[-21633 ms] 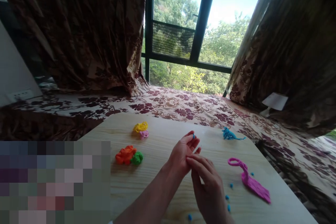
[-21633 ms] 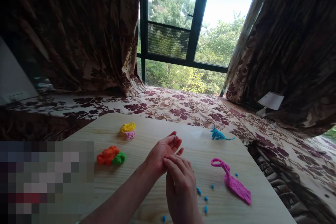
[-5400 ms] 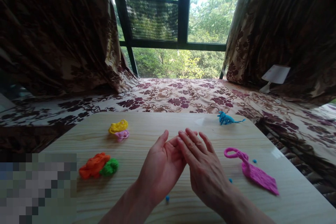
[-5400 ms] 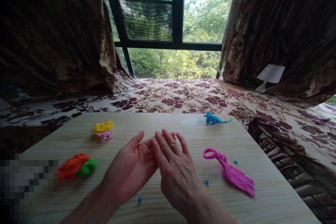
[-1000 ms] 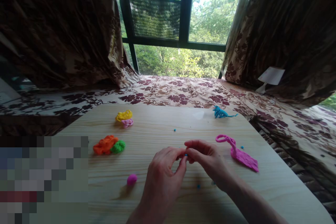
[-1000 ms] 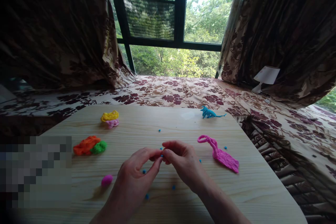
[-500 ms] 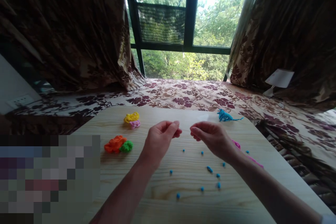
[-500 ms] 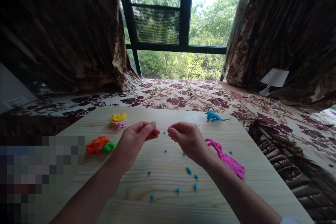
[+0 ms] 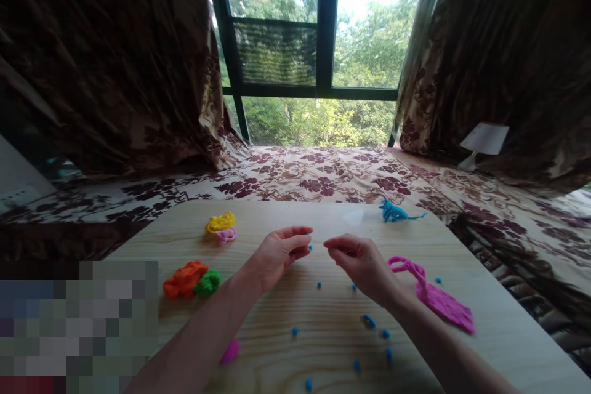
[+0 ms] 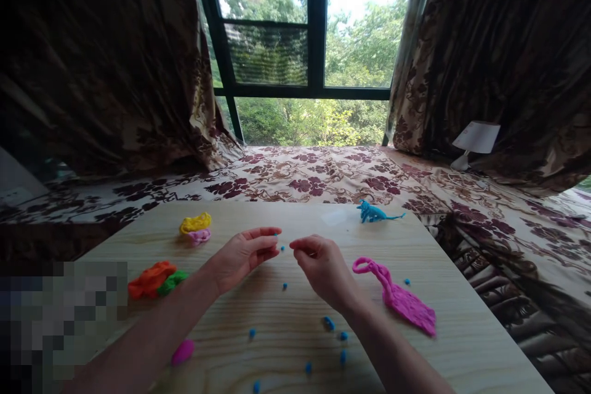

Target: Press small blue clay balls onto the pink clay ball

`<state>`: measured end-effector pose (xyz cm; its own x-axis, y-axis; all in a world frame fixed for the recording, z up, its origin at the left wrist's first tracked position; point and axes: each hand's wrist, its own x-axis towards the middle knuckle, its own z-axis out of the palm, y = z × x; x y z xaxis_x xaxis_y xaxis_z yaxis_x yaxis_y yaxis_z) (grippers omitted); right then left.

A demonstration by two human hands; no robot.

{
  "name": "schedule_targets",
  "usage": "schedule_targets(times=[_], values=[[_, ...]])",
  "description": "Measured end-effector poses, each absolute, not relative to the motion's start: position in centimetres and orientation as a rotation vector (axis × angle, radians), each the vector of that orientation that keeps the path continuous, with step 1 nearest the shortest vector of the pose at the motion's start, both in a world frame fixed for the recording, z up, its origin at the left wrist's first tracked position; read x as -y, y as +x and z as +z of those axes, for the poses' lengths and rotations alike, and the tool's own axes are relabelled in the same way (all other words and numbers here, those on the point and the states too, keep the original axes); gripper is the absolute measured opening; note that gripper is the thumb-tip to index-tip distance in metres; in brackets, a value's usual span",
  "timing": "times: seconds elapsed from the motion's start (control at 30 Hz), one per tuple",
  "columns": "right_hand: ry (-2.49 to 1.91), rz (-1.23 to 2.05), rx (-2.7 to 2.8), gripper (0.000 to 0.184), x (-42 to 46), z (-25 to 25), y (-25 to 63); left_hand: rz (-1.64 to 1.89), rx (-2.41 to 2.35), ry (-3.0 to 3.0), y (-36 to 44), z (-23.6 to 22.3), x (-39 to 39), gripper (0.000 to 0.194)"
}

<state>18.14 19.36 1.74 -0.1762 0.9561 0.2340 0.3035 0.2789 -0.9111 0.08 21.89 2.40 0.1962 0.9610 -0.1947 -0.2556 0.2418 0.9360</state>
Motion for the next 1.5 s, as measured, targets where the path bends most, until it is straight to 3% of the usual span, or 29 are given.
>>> schedule_targets(times=[0.13, 0.3, 0.47, 0.6, 0.8, 1.0, 1.13, 1.27, 1.37, 1.5], values=[[-1.236, 0.947, 1.682, 0.02, -19.4, 1.1, 18.2, 1.058, -0.966, 0.932, 0.0, 2.0, -21.9, 0.017], [-1.295, 0.931, 1.71, 0.033, -19.1, 0.8, 18.3, 1.037, -0.951, 0.915, 0.0, 1.7, -21.4, 0.026], [-1.236, 0.905, 1.712, 0.012, -19.0, 0.6, 18.1, 0.992, -0.932, 0.891, 0.0, 1.8, -21.0, 0.016], [-1.155, 0.958, 1.643, 0.016, -19.2, -0.3, 17.9, 0.944, -0.961, 0.913, 0.2, 1.8, -20.9, 0.023], [-1.306, 0.823, 1.737, 0.014, -19.0, 0.2, 18.3, 0.88, -1.484, 1.804, 0.1, 1.5, -20.3, 0.016], [-1.245, 0.68, 1.846, 0.014, -19.2, 0.2, 18.4, 0.685, -1.546, 2.211, -0.4, 1.5, -19.9, 0.021], [-1.233, 0.746, 1.75, 0.017, -19.2, -0.3, 18.2, 0.797, -1.512, 2.032, -0.7, 2.3, -20.2, 0.023], [-1.146, 0.69, 1.706, 0.01, -18.7, 0.6, 17.9, 0.955, -1.232, 1.402, 0.1, 3.6, -19.8, 0.033], [-1.081, 0.559, 1.775, 0.011, -18.2, 1.5, 17.9, 0.831, -0.866, 0.944, 1.1, 4.0, -18.9, 0.046], [-1.121, 0.371, 1.833, 0.016, -18.0, 1.9, 17.9, 0.752, -0.595, 0.693, 1.9, 4.2, -18.4, 0.047]])
